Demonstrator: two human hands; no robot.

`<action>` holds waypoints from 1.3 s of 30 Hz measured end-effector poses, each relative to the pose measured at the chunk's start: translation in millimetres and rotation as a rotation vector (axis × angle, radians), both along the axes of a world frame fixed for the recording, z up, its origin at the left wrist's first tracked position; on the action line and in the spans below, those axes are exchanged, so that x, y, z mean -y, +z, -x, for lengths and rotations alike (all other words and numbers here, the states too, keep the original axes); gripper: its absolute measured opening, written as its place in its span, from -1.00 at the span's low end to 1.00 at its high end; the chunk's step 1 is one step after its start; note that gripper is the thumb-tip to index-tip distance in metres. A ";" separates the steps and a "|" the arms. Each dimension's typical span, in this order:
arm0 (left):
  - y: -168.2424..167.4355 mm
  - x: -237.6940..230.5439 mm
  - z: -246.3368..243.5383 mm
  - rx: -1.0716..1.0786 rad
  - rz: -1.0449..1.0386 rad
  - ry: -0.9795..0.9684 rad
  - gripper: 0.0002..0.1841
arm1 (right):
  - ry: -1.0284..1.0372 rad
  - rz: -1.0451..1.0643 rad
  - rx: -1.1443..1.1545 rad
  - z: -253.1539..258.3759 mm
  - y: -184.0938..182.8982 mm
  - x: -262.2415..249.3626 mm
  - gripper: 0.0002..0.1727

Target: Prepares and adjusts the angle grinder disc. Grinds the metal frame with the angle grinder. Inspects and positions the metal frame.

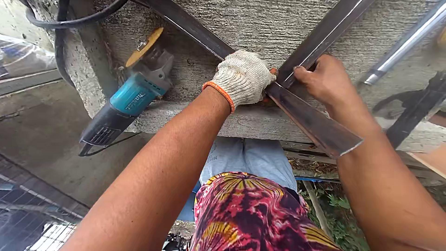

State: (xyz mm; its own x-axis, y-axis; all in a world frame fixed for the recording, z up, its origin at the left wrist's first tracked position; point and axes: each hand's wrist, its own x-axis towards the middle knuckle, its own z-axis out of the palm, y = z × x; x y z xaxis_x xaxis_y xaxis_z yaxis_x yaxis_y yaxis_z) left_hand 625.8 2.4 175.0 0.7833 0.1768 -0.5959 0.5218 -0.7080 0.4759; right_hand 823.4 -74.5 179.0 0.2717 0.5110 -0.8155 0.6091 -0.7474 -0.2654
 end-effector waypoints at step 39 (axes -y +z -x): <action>3.1 -7.5 -9.1 -0.057 0.001 -0.092 -0.67 | -0.163 -0.390 -0.182 -28.5 1.1 50.6 -0.68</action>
